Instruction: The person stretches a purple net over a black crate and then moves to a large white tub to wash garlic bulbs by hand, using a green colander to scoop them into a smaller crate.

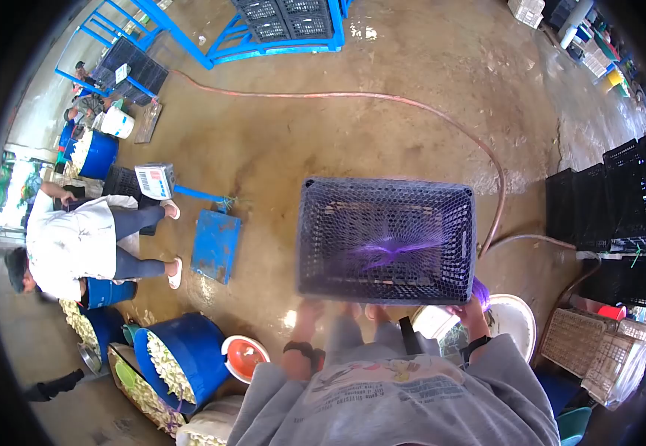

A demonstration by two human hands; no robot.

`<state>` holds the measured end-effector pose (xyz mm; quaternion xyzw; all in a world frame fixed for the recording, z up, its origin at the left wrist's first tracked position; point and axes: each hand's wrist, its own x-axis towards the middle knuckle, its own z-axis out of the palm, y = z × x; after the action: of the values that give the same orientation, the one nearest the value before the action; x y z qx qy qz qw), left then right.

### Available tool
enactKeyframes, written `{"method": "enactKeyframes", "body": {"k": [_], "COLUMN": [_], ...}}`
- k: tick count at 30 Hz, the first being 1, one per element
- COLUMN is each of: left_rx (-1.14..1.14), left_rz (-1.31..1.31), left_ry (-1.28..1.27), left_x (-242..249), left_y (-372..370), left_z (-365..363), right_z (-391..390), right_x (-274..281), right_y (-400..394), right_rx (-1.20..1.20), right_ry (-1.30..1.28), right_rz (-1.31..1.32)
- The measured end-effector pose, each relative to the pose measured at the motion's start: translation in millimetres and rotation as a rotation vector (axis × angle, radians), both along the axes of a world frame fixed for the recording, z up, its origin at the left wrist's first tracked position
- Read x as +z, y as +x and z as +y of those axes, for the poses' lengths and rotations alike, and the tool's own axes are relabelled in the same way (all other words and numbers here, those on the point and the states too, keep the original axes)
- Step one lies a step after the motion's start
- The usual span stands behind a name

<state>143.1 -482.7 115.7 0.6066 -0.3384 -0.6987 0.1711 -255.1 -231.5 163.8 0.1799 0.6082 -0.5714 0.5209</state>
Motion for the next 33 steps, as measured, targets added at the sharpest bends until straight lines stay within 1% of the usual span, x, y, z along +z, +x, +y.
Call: {"method": "enactKeyframes", "body": {"k": [1, 3, 5, 6, 7, 8, 11, 12, 13, 14, 15, 18, 21, 22, 25, 26, 27, 28, 29, 30, 31, 32, 33], "left_rx": [-0.139, -0.242, -0.177, -0.232, -0.286, -0.254, -0.067, -0.007, 0.042, 0.079, 0.112, 0.109, -0.030, -0.167, 0.075, 0.044, 0.044, 0.041, 0.036, -0.171, -0.282, -0.314, -0.347], "left_rz": [-0.049, -0.153, -0.259, -0.310, -0.359, -0.349, -0.268, -0.238, -0.229, -0.131, -0.033, -0.038, -0.124, -0.188, -0.065, -0.094, -0.101, -0.110, -0.122, -0.137, -0.260, -0.325, -0.390], "left_ry": [-0.136, -0.195, -0.036, -0.110, -0.187, -0.166, 0.060, 0.125, 0.188, 0.189, 0.191, 0.234, 0.195, 0.109, 0.227, 0.206, 0.184, 0.160, 0.134, -0.051, -0.134, -0.129, -0.121], "left_x": [-36, -46, -20, -34, -70, -63, -30, -23, -14, -17, -19, -20, -16, -7, -45, -60, -52, -42, -30, -49, -48, -69, -88], "left_y": [7, 5, -11, -6, 6, 3, 0, 1, 3, 6, 11, 10, -5, -14, -11, -9, -13, -14, -16, -4, -1, 9, 18], "left_z": [0, -4, -14, -14, -12, -13, -12, -11, -8, -11, -9, -11, -12, -13, -15, -13, -12, -7, -10, -5, -7, -6, -6], "right_z": [-1, -5, -3, 2, 3, 1, 2, 2, 0, 2, 2, 5, 18, 17, 23, 28, 26, 23, 9, 7, 13, 23, 21], "right_x": [0, 3, 0, 0, 6, 9, 7, 10, 14, 11, 8, -1, -16, -14, -17, -23, -16, -9, 10, 6, 1, -7, -9], "right_y": [-1, -1, -1, 1, 4, 6, 8, 9, 9, 9, 5, 4, -6, -8, -19, -23, -22, -21, -17, -20, -20, -21, -20], "right_rx": [-0.008, 0.006, 0.014, 0.017, 0.021, 0.026, -0.020, 0.028, 0.008, 0.056, 0.027, 0.020, 0.063, 0.066, 0.132, 0.331, 0.497, 0.334, 0.169, 0.164, 0.352, 0.536, 0.549], "right_ry": [-0.041, -0.019, -0.028, -0.016, -0.007, -0.005, 0.008, 0.030, 0.030, -0.029, 0.031, 0.046, 0.019, 0.021, -0.047, -0.093, -0.123, -0.040, 0.040, 0.067, -0.026, -0.119, -0.136], "right_rz": [-0.024, 0.040, 0.078, 0.084, 0.093, 0.106, 0.078, 0.102, 0.065, 0.101, 0.068, 0.106, 0.109, 0.114, 0.046, 0.257, 0.489, 0.303, 0.115, 0.093, 0.313, 0.536, 0.622]}}
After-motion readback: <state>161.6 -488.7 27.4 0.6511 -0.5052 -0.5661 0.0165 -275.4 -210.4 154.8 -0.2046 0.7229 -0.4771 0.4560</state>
